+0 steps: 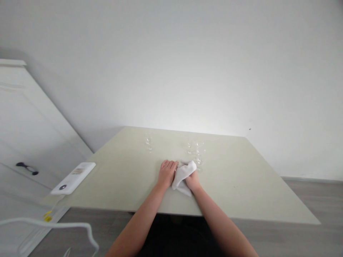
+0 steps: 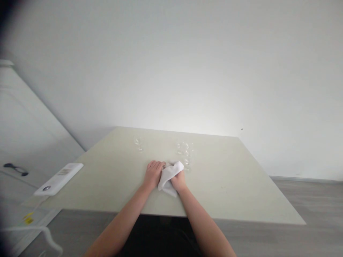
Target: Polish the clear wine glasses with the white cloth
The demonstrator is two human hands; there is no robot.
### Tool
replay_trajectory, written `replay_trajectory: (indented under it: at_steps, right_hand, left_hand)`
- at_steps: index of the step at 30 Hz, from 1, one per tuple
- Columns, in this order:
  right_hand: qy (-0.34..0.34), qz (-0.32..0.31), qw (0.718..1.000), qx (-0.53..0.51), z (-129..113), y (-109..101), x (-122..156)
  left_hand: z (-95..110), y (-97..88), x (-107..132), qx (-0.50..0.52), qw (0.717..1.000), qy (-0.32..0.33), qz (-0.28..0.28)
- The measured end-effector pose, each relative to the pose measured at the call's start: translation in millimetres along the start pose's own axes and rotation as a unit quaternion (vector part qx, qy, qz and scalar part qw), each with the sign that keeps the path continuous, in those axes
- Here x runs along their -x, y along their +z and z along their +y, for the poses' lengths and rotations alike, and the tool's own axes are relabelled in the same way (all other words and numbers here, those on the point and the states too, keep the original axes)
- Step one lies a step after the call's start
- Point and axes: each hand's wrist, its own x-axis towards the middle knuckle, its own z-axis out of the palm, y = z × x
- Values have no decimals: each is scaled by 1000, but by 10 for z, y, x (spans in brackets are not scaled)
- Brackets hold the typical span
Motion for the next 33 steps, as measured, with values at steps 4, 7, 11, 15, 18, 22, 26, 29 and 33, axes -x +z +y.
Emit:
replay_trajectory:
  at_steps: [4, 7, 11, 15, 18, 22, 26, 29, 33]
  right_hand:
    - [15, -26, 1000, -10, 65, -28, -6]
    - [0, -48, 999, -8, 78, -18, 2]
    - [-17, -75, 997, 2, 67, -7, 12]
    - [-57, -117, 991, -39, -9, -4, 26]
    - [-59, -137, 987, -53, -72, 6, 37]
    - [-81, -134, 987, -46, -72, 17, 44]
    - [-79, -124, 987, -57, 84, -1, 66]
    - [-32, -88, 995, -46, 219, -10, 87]
    - [5, -70, 997, -40, 231, 3, 80]
  left_hand:
    - [-10, -34, 5, 35, 998, 42, 24]
    - [-36, -48, 1, 56, 997, 39, 20]
    - [-81, -37, -10, 80, 996, 20, 25]
    - [-115, -1, -16, 81, 996, -3, 29]
    - [-129, 22, -22, 77, 997, -15, 13]
    - [-139, 46, -33, 79, 996, -31, -27]
    - [-131, 64, -28, 81, 995, -38, -47]
    - [-111, 66, -22, 92, 994, -37, -55]
    - [-83, 56, -21, 101, 992, -43, -68]
